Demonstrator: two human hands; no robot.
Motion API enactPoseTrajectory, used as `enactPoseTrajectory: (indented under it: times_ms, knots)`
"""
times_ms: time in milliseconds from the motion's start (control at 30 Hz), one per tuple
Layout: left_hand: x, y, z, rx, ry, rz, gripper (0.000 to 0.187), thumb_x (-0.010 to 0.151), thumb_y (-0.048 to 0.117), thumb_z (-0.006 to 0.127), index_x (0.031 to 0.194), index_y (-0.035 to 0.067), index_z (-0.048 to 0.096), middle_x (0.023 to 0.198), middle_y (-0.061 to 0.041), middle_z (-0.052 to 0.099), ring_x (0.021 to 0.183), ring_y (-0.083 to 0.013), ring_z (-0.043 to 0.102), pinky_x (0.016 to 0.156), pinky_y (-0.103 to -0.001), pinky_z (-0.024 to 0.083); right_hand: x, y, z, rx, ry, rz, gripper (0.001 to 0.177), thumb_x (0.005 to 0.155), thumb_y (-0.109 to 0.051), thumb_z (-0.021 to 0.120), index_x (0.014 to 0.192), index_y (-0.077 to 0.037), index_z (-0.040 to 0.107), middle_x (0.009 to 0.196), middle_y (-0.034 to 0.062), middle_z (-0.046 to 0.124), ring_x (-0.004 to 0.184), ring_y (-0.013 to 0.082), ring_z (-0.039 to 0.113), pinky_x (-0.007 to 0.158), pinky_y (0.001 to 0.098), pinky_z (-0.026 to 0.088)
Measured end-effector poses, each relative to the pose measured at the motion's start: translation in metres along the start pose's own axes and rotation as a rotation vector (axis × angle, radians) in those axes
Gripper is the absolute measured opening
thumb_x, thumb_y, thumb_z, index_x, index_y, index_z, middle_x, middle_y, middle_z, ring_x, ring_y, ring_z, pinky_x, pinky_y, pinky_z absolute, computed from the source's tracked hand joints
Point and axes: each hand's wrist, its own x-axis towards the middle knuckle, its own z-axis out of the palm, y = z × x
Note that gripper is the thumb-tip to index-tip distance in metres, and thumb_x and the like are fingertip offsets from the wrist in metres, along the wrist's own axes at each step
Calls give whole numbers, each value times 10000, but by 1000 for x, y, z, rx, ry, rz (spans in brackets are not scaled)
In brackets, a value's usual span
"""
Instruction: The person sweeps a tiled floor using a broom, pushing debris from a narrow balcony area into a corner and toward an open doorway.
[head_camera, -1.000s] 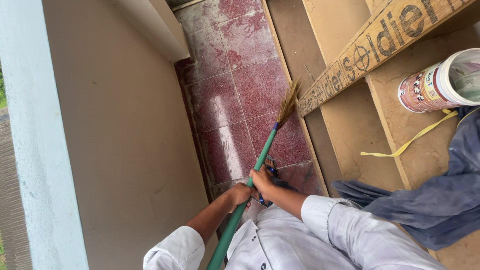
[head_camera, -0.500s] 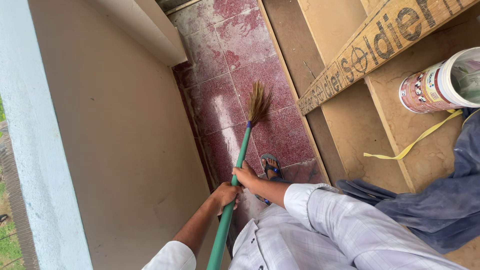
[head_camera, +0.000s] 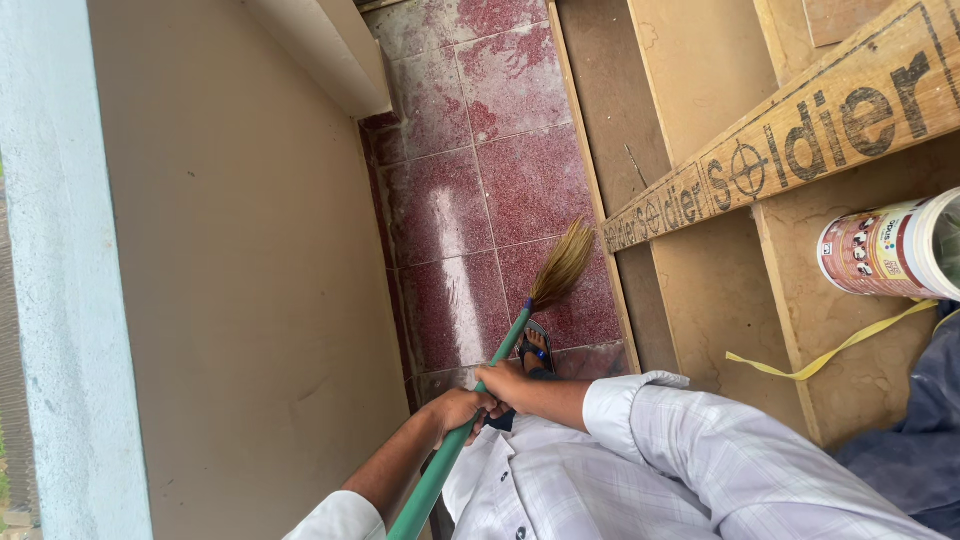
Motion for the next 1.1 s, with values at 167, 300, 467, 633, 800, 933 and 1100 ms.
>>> enactPoseTrajectory:
  times_ms: [167,300,467,633,800,933,1100]
  knots:
    - [-23,-11,-14,-15,86,8,211,851,293,689,871,91,751,607,-16,502,489,-130,488,439,-293,401,28,-2,24,-95,-123,-11,318,895,-279,594,986,25,625,760,157,674,582,271,676,492,385,588]
    - [-42,-8,-32,-39,162,25,266,875,291,742,875,34,674,626,-26,534,511,-145,523,458,-306,438,47,-16,43,-84,-185,-77,338,903,-254,614,1005,68,619,749,183,655,528,277,638,436,384,540]
    - [-49,6,-43,134,192,143,185,854,191,729,973,69,656,650,-32,571,545,-141,570,496,-335,504,23,-55,54,-57,-39,-138,427,888,-243,596,1220,-39,422,782,160,646,558,266,659,445,373,545]
    - [-54,26,-42,178,154,229,166,852,173,711,990,124,632,732,-5,580,606,-120,569,524,-334,520,4,-75,37,-51,119,-188,567,890,-238,598,1305,-68,251,814,158,658,586,257,668,461,368,558]
    - [-20,46,-42,129,49,183,152,862,177,718,987,115,660,762,9,594,611,-95,554,539,-302,524,11,-72,10,-63,220,-195,477,906,-279,599,1227,1,384,809,143,643,620,234,665,489,357,553]
    - [16,51,-48,-26,-18,152,204,871,165,751,944,-5,666,707,-42,580,563,-120,558,493,-287,500,19,-70,3,-405,389,-141,484,882,-435,675,1126,-37,546,811,115,692,690,190,684,585,293,514]
    - [24,58,-51,-138,91,92,151,871,85,708,962,38,597,710,-52,582,572,-141,564,498,-308,490,36,-79,8,-125,205,-142,448,806,-306,709,1128,-33,558,877,123,647,736,205,658,584,362,533]
